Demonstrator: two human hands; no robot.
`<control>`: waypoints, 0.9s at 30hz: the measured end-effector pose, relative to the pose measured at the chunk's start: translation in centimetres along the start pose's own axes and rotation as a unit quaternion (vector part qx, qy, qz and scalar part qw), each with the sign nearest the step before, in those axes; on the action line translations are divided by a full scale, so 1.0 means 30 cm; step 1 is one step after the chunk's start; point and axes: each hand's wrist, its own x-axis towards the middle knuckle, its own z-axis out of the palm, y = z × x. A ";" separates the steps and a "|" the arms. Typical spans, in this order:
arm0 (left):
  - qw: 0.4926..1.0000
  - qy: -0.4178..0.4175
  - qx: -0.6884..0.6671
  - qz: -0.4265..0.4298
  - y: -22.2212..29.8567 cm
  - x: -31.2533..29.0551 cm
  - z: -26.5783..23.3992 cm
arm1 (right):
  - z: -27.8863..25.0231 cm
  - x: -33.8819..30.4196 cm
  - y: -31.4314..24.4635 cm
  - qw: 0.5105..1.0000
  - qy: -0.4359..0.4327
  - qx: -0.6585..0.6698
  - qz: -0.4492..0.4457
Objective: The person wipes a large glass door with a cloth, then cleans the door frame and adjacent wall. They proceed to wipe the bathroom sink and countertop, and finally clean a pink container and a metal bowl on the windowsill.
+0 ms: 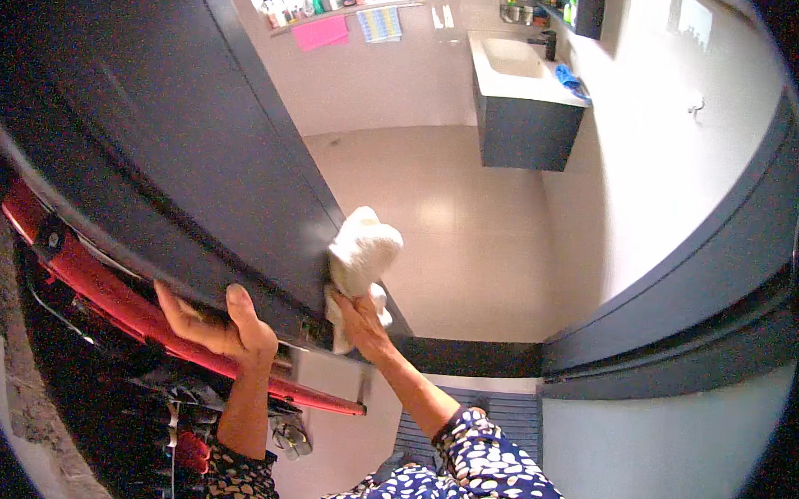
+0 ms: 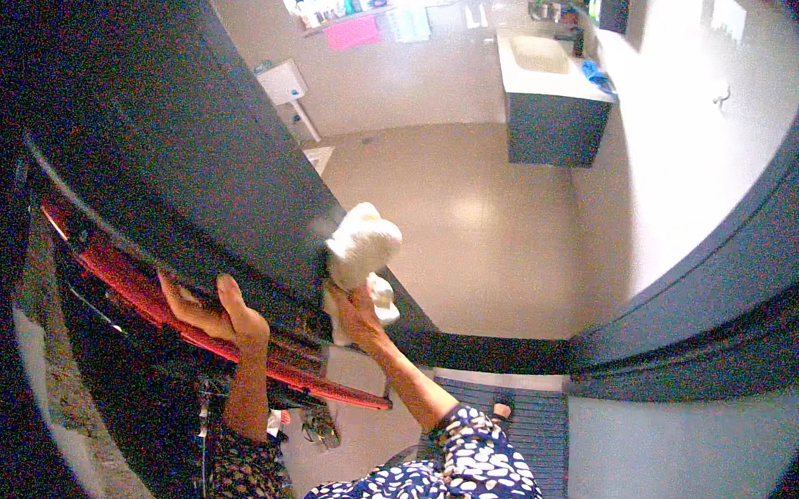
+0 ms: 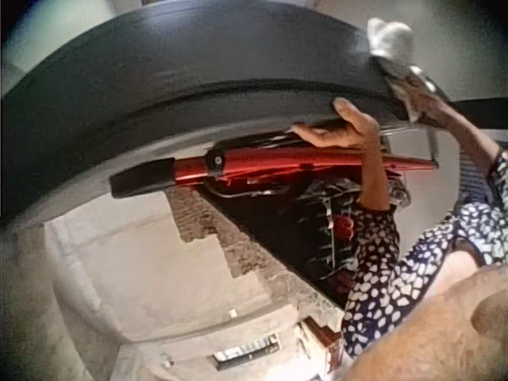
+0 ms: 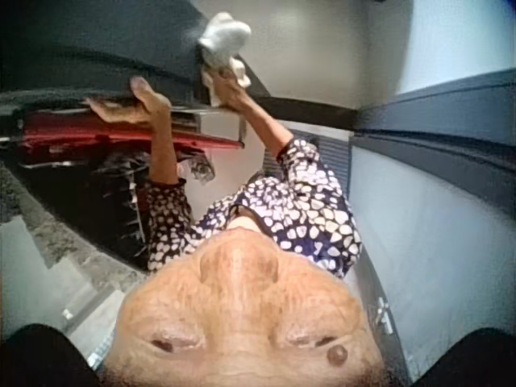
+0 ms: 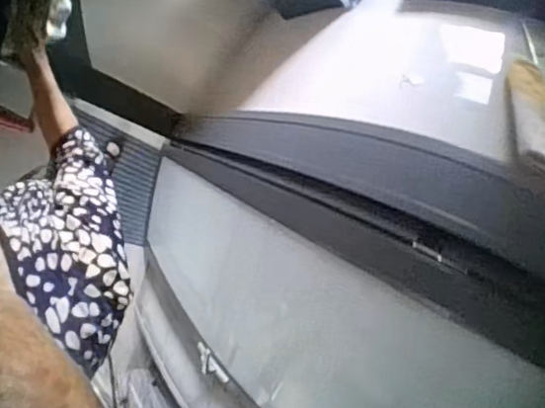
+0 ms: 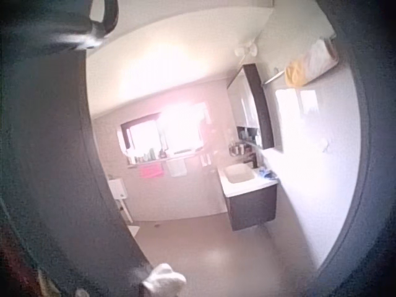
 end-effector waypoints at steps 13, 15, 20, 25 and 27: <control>0.992 -0.038 -0.113 0.027 -0.104 0.009 -0.105 | 0.147 -0.100 -0.096 0.908 -0.045 -0.200 -0.367; 0.996 -0.065 -0.038 0.047 -0.072 0.022 -0.111 | 0.122 -0.141 -0.019 0.984 -0.105 0.052 -0.136; 0.995 -0.074 -0.024 0.065 -0.068 0.030 -0.131 | 0.061 -0.133 0.047 0.997 0.034 -0.005 -0.067; 0.998 -0.047 0.009 0.033 -0.086 0.025 -0.115 | -0.053 -0.147 0.272 0.979 0.105 -0.133 0.117; 0.999 -0.025 0.030 0.001 -0.078 0.040 -0.103 | -0.143 -0.174 0.484 0.977 0.082 -0.149 0.127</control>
